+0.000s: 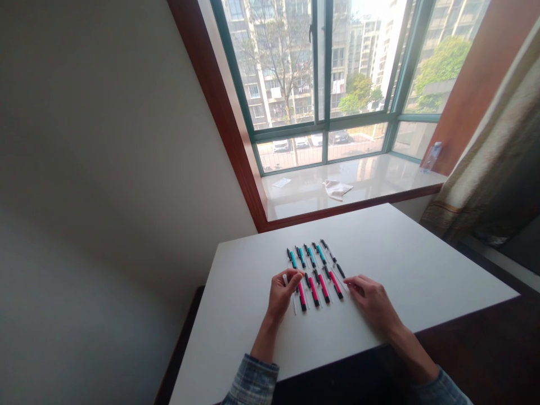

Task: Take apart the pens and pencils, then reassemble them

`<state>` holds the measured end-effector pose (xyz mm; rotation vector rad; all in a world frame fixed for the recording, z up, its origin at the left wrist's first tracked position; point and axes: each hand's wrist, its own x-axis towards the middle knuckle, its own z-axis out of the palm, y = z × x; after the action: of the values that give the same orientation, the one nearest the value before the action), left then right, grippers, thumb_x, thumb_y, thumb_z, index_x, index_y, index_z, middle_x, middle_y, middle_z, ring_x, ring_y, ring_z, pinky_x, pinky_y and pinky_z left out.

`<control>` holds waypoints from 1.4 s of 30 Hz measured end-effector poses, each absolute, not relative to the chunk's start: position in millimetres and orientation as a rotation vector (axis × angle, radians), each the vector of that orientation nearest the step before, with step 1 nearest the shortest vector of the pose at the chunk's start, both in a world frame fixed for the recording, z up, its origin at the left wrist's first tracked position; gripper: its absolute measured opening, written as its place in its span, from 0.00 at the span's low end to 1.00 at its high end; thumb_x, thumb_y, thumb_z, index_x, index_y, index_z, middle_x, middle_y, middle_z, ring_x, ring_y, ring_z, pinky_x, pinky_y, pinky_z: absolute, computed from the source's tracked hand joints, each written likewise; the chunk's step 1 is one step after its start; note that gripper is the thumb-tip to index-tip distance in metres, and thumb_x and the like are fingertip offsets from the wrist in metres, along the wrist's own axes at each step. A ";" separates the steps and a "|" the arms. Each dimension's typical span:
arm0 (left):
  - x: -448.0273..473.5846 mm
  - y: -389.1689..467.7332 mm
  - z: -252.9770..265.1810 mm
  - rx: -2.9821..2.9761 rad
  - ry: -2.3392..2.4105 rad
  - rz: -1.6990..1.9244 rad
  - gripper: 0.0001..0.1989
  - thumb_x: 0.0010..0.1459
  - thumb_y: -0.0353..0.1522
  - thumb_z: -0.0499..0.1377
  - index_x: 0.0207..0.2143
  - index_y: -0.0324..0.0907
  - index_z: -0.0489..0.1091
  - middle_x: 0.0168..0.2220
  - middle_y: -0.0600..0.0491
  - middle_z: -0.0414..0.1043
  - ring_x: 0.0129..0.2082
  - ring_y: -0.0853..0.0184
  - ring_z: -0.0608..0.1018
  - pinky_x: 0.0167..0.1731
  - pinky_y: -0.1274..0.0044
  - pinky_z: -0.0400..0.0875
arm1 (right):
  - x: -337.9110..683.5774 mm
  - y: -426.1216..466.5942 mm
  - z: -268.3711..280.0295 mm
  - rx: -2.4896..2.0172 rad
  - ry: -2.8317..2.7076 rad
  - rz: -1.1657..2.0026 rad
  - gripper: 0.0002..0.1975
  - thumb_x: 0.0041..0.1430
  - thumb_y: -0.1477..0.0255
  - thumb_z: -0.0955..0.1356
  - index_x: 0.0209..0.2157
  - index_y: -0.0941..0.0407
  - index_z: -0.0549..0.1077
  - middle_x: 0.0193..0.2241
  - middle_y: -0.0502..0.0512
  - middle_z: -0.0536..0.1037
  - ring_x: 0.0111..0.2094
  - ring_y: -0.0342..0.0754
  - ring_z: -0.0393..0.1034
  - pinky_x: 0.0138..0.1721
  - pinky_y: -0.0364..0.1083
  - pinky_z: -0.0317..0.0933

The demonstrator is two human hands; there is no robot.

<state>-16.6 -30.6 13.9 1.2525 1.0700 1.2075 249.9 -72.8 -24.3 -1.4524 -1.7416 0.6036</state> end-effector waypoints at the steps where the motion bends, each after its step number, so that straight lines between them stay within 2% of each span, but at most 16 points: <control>1: -16.6 -30.4 13.9 1.253 1.069 1.204 0.20 0.54 0.46 0.69 0.33 0.36 0.80 0.20 0.59 0.57 0.21 0.75 0.55 0.22 0.80 0.50 | 254.1 -73.6 -26.3 -1.425 -1.754 0.617 0.15 0.69 0.65 0.62 0.43 0.53 0.81 0.41 0.58 0.81 0.38 0.53 0.77 0.41 0.48 0.68; 7: -17.2 -29.1 13.0 1.257 1.078 1.197 0.20 0.53 0.47 0.69 0.32 0.36 0.79 0.21 0.58 0.59 0.22 0.75 0.57 0.22 0.81 0.52 | 264.3 -72.6 -37.8 -1.309 -1.876 0.608 0.16 0.70 0.65 0.63 0.42 0.51 0.83 0.42 0.59 0.79 0.42 0.54 0.75 0.45 0.49 0.69; 18: -16.8 -28.8 12.1 1.250 1.077 1.204 0.21 0.52 0.47 0.69 0.32 0.36 0.80 0.21 0.58 0.59 0.21 0.75 0.57 0.22 0.81 0.52 | 261.4 -67.2 -34.4 -1.265 -1.964 0.531 0.14 0.70 0.68 0.64 0.44 0.48 0.83 0.43 0.59 0.81 0.46 0.57 0.73 0.48 0.54 0.71; 42: -16.0 -30.3 14.3 1.248 1.059 1.197 0.19 0.53 0.46 0.70 0.31 0.36 0.79 0.21 0.59 0.59 0.21 0.76 0.56 0.22 0.80 0.51 | 258.8 -62.7 -38.5 -1.235 -1.986 0.518 0.13 0.70 0.68 0.65 0.44 0.48 0.83 0.43 0.58 0.81 0.45 0.56 0.73 0.47 0.54 0.72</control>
<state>-16.0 -30.3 14.3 1.2483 1.0595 1.1967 258.8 -62.7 -38.5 -1.2349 -1.9863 0.5181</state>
